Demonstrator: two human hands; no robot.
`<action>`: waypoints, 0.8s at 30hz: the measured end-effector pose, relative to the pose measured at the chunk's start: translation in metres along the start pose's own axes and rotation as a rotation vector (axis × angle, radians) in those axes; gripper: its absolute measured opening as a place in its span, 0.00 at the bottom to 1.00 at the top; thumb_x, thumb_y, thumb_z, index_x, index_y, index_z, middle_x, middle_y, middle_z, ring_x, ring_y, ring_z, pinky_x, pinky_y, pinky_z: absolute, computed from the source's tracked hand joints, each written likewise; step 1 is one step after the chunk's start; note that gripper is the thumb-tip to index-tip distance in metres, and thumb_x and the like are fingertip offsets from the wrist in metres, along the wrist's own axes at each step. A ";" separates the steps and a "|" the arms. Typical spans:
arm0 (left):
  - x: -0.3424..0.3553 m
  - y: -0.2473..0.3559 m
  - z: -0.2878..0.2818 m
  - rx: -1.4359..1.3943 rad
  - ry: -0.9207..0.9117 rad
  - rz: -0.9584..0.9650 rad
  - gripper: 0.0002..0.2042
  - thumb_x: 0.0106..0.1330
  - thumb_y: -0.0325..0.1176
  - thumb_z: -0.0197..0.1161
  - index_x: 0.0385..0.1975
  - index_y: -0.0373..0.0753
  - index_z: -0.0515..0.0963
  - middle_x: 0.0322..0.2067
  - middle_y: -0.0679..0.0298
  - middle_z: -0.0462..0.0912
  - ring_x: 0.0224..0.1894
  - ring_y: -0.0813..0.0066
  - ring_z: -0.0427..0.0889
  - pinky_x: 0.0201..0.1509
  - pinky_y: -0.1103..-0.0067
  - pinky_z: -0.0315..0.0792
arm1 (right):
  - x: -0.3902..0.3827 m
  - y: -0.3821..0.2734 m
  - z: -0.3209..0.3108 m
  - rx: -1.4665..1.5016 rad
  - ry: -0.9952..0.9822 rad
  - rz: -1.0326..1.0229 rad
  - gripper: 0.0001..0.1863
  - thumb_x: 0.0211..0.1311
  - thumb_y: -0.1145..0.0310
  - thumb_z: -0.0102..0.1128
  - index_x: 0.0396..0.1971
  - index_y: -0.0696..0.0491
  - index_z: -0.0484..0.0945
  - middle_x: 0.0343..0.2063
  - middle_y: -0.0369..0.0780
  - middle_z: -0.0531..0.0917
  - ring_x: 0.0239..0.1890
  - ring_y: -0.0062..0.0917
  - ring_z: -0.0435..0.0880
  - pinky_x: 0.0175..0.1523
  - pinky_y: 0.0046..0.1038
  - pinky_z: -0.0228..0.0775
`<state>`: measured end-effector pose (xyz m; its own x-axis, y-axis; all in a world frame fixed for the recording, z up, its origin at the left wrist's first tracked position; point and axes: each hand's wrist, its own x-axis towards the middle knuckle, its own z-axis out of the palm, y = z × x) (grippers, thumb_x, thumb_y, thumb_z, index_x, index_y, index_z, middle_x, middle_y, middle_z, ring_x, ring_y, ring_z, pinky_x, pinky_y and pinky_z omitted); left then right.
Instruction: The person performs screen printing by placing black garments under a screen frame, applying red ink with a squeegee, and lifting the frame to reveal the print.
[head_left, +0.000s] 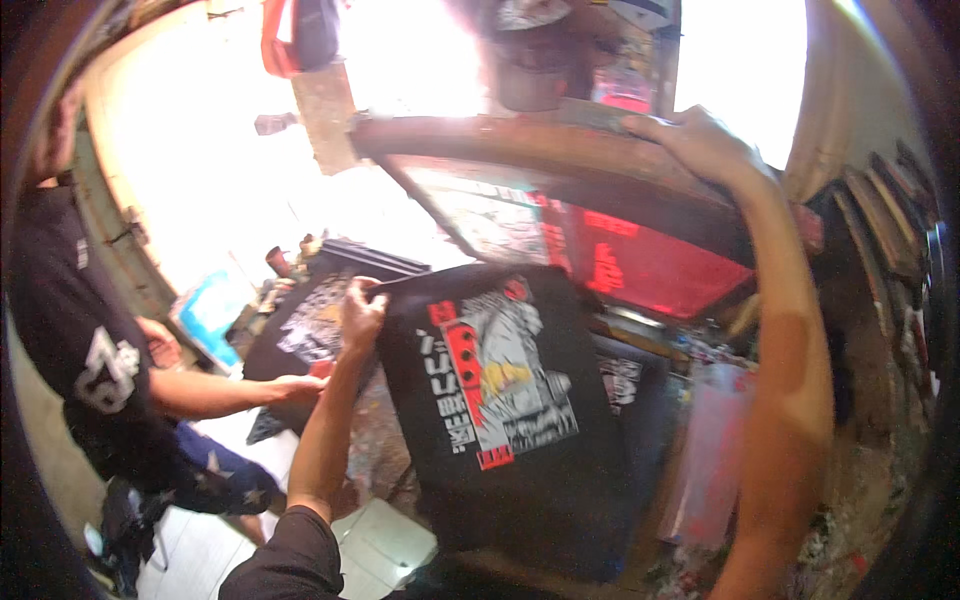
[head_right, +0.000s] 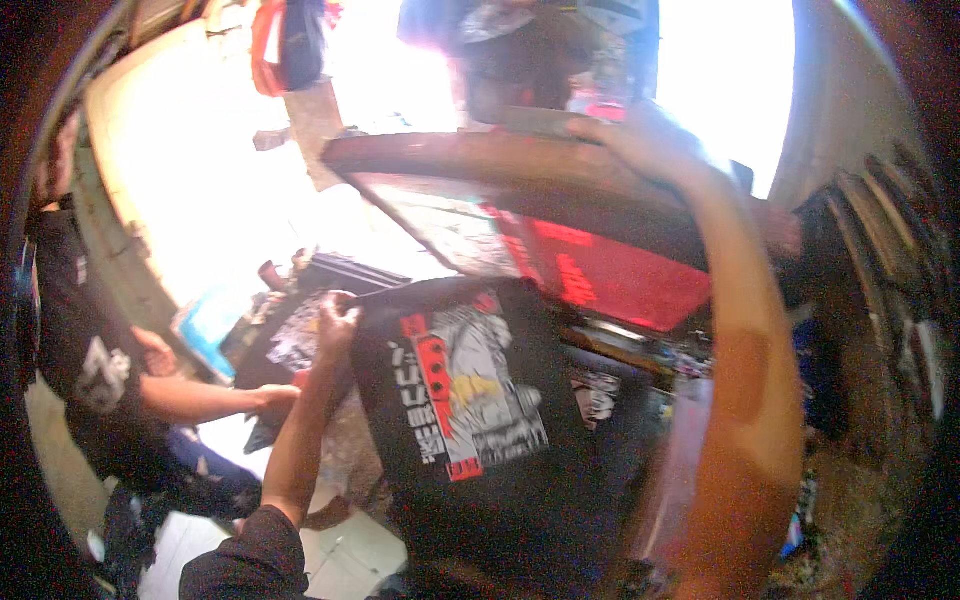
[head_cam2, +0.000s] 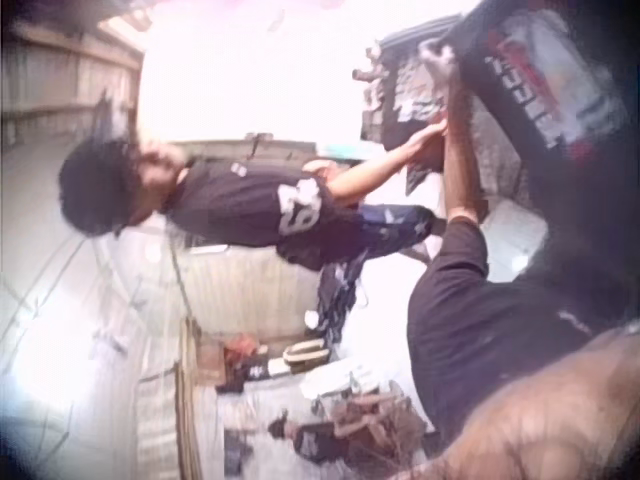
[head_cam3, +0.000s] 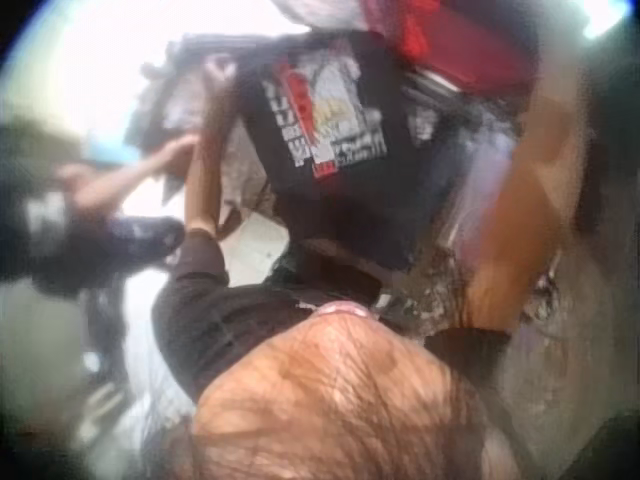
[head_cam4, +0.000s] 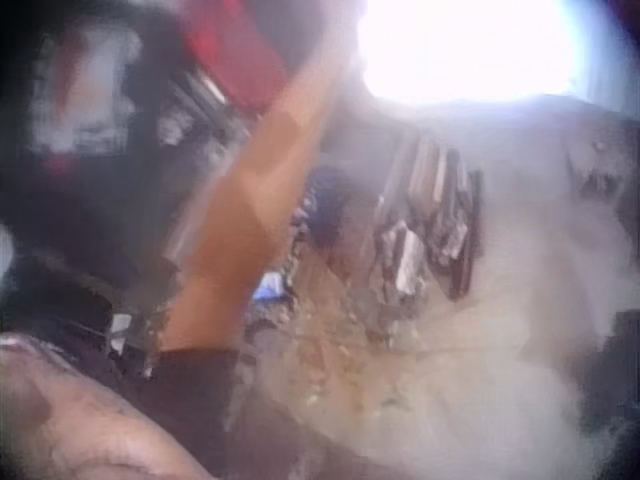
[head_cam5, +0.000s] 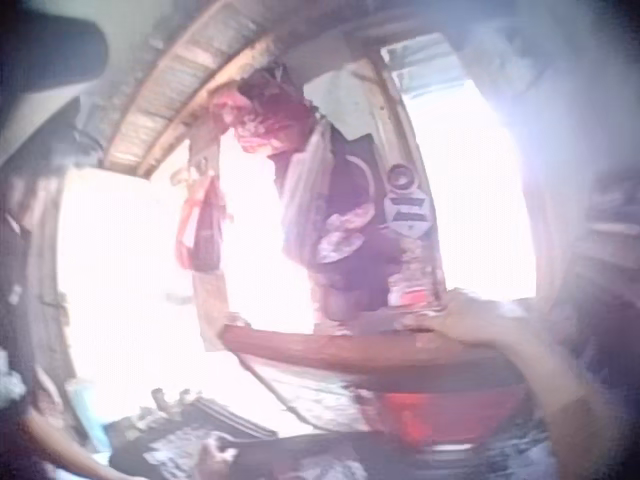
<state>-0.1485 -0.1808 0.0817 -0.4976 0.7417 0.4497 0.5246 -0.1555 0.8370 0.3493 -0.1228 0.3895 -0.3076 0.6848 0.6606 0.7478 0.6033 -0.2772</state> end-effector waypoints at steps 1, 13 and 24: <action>0.000 0.008 -0.044 0.287 0.120 0.214 0.12 0.61 0.25 0.68 0.42 0.31 0.78 0.32 0.53 0.86 0.35 0.60 0.87 0.44 0.68 0.79 | -0.002 0.007 0.001 0.039 0.020 -0.014 0.45 0.57 0.25 0.61 0.21 0.62 0.86 0.13 0.44 0.79 0.21 0.28 0.78 0.33 0.39 0.72; -0.299 0.263 -0.128 0.020 -0.826 0.435 0.20 0.72 0.34 0.62 0.60 0.30 0.77 0.57 0.49 0.82 0.61 0.64 0.79 0.65 0.68 0.71 | 0.046 0.029 0.010 -0.130 -0.115 0.013 0.43 0.62 0.30 0.59 0.22 0.65 0.86 0.13 0.43 0.79 0.20 0.23 0.74 0.33 0.37 0.69; -0.299 0.148 -0.043 -0.142 -0.790 0.139 0.23 0.69 0.36 0.66 0.61 0.33 0.76 0.61 0.50 0.79 0.65 0.58 0.76 0.69 0.63 0.69 | -0.031 -0.018 -0.037 -0.242 -0.209 0.306 0.40 0.65 0.31 0.57 0.30 0.60 0.88 0.19 0.44 0.83 0.24 0.28 0.80 0.36 0.36 0.74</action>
<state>0.0480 -0.4534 0.0844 0.2272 0.9427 0.2443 0.4264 -0.3219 0.8453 0.3673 -0.1702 0.3995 -0.1445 0.8997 0.4119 0.9316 0.2640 -0.2498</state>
